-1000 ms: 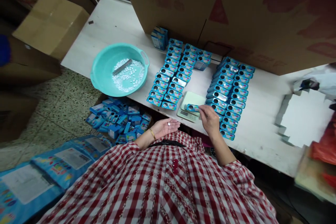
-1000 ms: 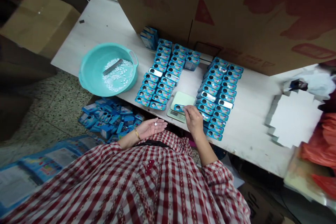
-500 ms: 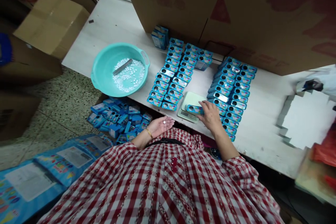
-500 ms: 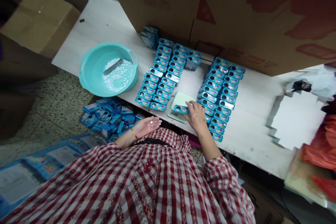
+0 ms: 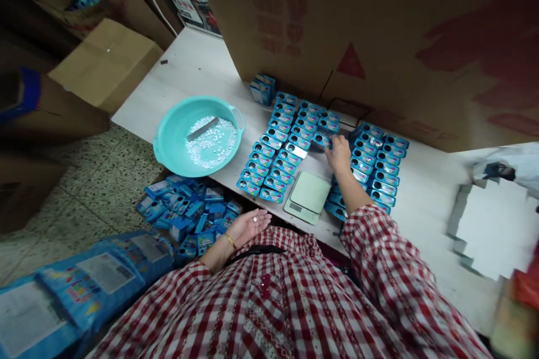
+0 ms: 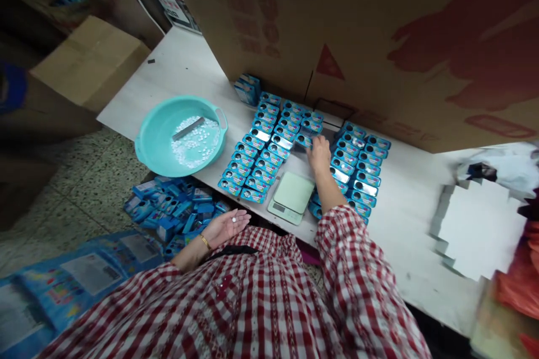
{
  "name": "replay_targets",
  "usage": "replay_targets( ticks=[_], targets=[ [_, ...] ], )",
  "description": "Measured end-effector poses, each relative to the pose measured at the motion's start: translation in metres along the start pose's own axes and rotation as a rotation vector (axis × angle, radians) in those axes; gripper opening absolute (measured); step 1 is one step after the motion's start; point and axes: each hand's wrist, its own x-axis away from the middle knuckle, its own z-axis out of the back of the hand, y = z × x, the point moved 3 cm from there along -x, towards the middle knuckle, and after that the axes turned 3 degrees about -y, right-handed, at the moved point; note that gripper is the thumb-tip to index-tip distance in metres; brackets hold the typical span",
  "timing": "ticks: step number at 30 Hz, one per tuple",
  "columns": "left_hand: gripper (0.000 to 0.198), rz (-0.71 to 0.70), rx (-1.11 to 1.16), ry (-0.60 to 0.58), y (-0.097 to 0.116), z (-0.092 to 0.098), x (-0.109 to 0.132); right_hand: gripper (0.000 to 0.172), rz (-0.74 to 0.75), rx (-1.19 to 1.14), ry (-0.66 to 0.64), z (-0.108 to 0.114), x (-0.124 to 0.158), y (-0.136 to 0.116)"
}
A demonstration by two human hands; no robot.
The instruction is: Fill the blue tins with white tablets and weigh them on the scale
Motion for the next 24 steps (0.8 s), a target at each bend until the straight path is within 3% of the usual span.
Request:
replay_targets(
  ticks=[3, 5, 8, 10, 14, 19, 24],
  targets=[
    [0.018, 0.007, 0.006, 0.018, -0.001, 0.000, 0.002, 0.034, -0.053, -0.040, 0.004, -0.004, -0.012, 0.004],
    [0.018, 0.015, 0.006, 0.011, 0.000, 0.000, 0.002, 0.035, -0.007, -0.054, 0.047, 0.009, 0.008, 0.010],
    [0.018, 0.029, -0.015, -0.017, 0.001, -0.003, 0.000, 0.029, 0.107, -0.015, 0.092, 0.044, 0.076, 0.021],
    [0.018, 0.044, -0.033, -0.040, -0.001, -0.006, -0.003, 0.023, 0.166, 0.060, 0.001, 0.063, 0.131, 0.024],
    [0.019, 0.093, -0.084, -0.079, -0.008, -0.016, -0.009, 0.020, 0.196, 0.250, -0.187, 0.063, 0.213, 0.019],
    [0.020, 0.120, -0.155, -0.107, -0.016, -0.026, -0.010, 0.019, 0.126, 0.330, -0.177, 0.042, 0.231, 0.014],
    [0.020, 0.105, -0.158, -0.107, -0.019, -0.023, -0.006, 0.020, 0.199, 0.371, -0.203, 0.066, 0.231, -0.012]
  ],
)
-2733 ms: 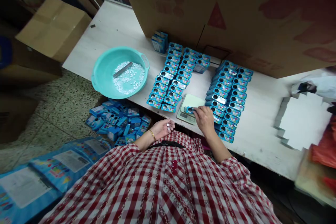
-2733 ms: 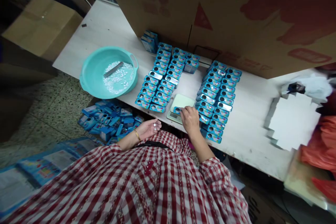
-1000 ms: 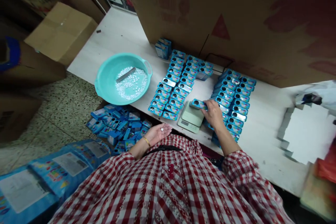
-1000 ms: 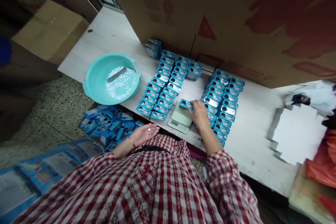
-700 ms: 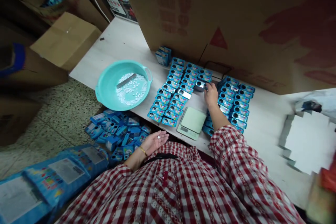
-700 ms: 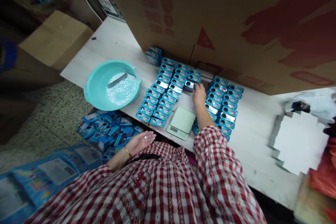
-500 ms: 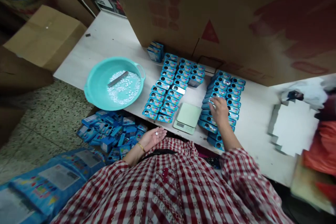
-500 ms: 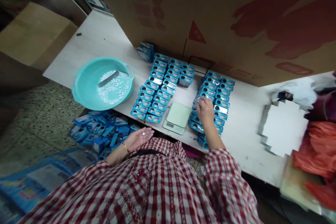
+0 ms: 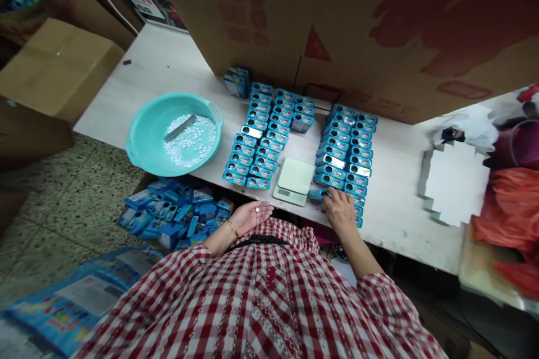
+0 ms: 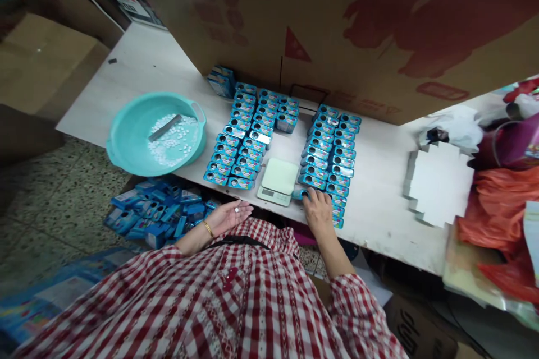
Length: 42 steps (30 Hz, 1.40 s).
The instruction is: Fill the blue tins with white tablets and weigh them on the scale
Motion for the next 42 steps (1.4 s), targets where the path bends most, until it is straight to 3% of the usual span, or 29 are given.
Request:
replay_targets(
  ticks=[4, 10, 14, 18, 22, 32, 42],
  targets=[
    [0.020, -0.009, 0.029, -0.016, -0.004, 0.001, 0.002, 0.020, 0.093, 0.021, -0.023, 0.027, -0.016, -0.030],
    [0.021, -0.024, 0.060, -0.011, -0.008, 0.003, 0.006, 0.020, 0.159, 0.007, -0.110, 0.014, -0.064, -0.065],
    [0.020, -0.047, 0.079, -0.011, -0.009, 0.009, 0.009, 0.023, 0.152, -0.103, 0.017, 0.007, -0.064, -0.050],
    [0.021, -0.050, 0.102, -0.006, -0.008, 0.014, 0.009, 0.029, -0.054, -0.268, 0.223, 0.006, -0.041, -0.010],
    [0.020, -0.049, 0.109, -0.006, -0.008, 0.015, 0.007, 0.027, -0.149, -0.358, 0.257, 0.001, -0.021, 0.010],
    [0.020, -0.073, 0.114, 0.011, -0.009, 0.018, 0.006, 0.029, -0.147, -0.486, 0.267, -0.002, -0.022, -0.008],
    [0.020, -0.076, 0.109, 0.035, -0.012, 0.020, 0.007, 0.034, 0.055, -0.356, 0.234, -0.004, -0.031, -0.018]
  ],
)
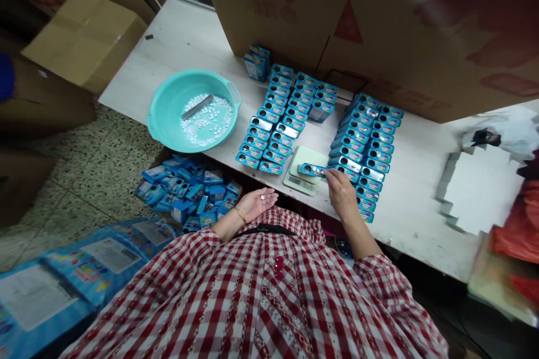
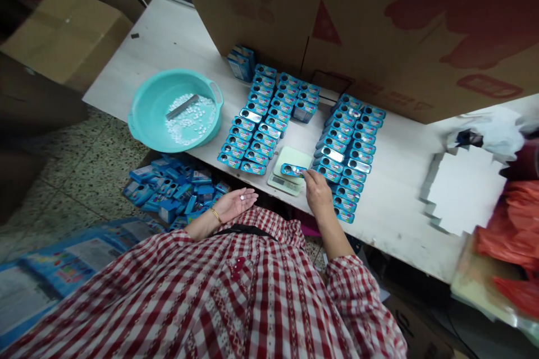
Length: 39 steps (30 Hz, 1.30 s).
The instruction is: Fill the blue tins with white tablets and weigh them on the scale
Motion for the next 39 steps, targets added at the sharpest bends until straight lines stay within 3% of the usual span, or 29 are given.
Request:
replay_targets(
  ticks=[4, 9, 12, 16, 18, 22, 26, 29, 32, 35, 39],
  targets=[
    [0.018, -0.002, -0.010, -0.006, 0.000, -0.004, 0.002, 0.033, -0.006, 0.008, 0.000, 0.000, -0.006, 0.000],
    [0.018, -0.088, -0.120, -0.062, 0.007, -0.029, 0.001, 0.031, -0.026, 0.072, -0.075, -0.006, -0.012, -0.003],
    [0.020, -0.196, -0.325, -0.038, 0.015, -0.048, -0.005, 0.032, -0.028, 0.107, -0.151, -0.013, -0.020, -0.012],
    [0.019, -0.402, -0.787, 0.037, 0.029, -0.077, -0.013, 0.034, -0.007, 0.043, -0.211, -0.021, -0.034, -0.027],
    [0.018, -0.505, -0.994, 0.011, 0.035, -0.095, -0.016, 0.032, -0.010, -0.045, -0.185, -0.020, -0.038, -0.032],
    [0.018, -0.703, -1.271, -0.062, 0.039, -0.129, -0.023, 0.028, -0.087, -0.272, -0.017, -0.006, -0.033, -0.027],
    [0.025, -0.756, -1.386, -0.142, 0.035, -0.144, -0.032, 0.025, -0.160, -0.377, 0.068, 0.009, -0.012, -0.016],
    [0.027, -0.739, -1.334, -0.149, 0.037, -0.140, -0.033, 0.024, -0.195, -0.393, 0.088, 0.018, 0.003, -0.009],
    [0.022, -0.736, -1.190, -0.067, 0.056, -0.123, -0.025, 0.024, -0.208, -0.392, 0.115, 0.024, 0.015, -0.004],
    [0.023, -0.864, -1.047, 0.108, 0.095, -0.091, -0.012, 0.023, -0.217, -0.344, 0.128, 0.023, 0.022, 0.003],
    [0.031, -1.006, -1.004, 0.432, 0.167, -0.032, 0.003, 0.026, -0.192, -0.274, 0.092, 0.011, 0.025, 0.007]
  ],
)
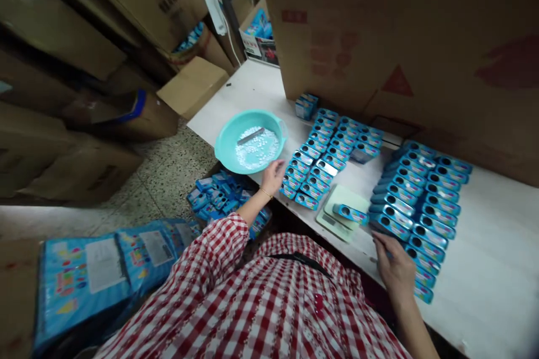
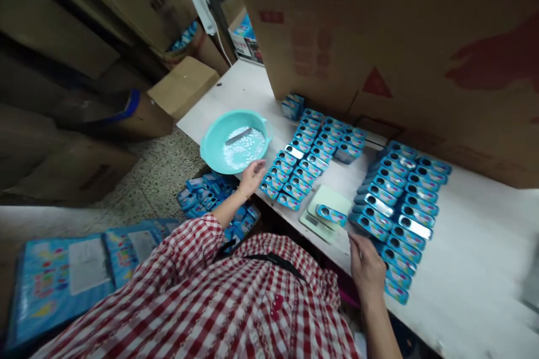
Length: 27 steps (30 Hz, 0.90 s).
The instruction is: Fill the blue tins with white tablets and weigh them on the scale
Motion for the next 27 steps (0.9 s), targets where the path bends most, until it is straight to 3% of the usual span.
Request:
replay_targets(
  ticks=[3, 5, 8, 10, 12, 15, 21, 27],
  targets=[
    [0.044, 0.118, -0.149, 0.061, -0.027, 0.045, -0.038, 0.029, 0.010, 0.049, -0.024, -0.008, 0.002, -0.002],
    [0.065, 0.259, -0.314, 0.045, -0.045, 0.068, -0.062, 0.031, 0.016, 0.076, -0.032, -0.012, 0.005, -0.007],
    [0.098, 0.487, -0.560, 0.006, -0.073, 0.093, -0.088, 0.033, -0.015, 0.133, -0.037, -0.015, 0.015, -0.013],
    [0.109, 0.596, -0.644, -0.025, -0.090, 0.103, -0.100, 0.033, -0.063, 0.159, -0.048, -0.016, 0.024, -0.016],
    [0.114, 0.646, -0.651, -0.078, -0.102, 0.102, -0.108, 0.034, -0.112, 0.167, -0.060, -0.018, 0.034, -0.018],
    [0.110, 0.609, -0.568, -0.152, -0.111, 0.086, -0.113, 0.031, -0.142, 0.145, -0.058, -0.022, 0.042, -0.022],
    [0.063, 0.342, -0.327, -0.221, -0.103, 0.047, -0.123, 0.026, -0.094, 0.122, -0.074, -0.033, 0.030, -0.039],
    [0.030, 0.299, -0.126, -0.280, -0.096, 0.041, -0.132, 0.024, -0.090, 0.134, -0.058, -0.032, 0.021, -0.069]
  ],
)
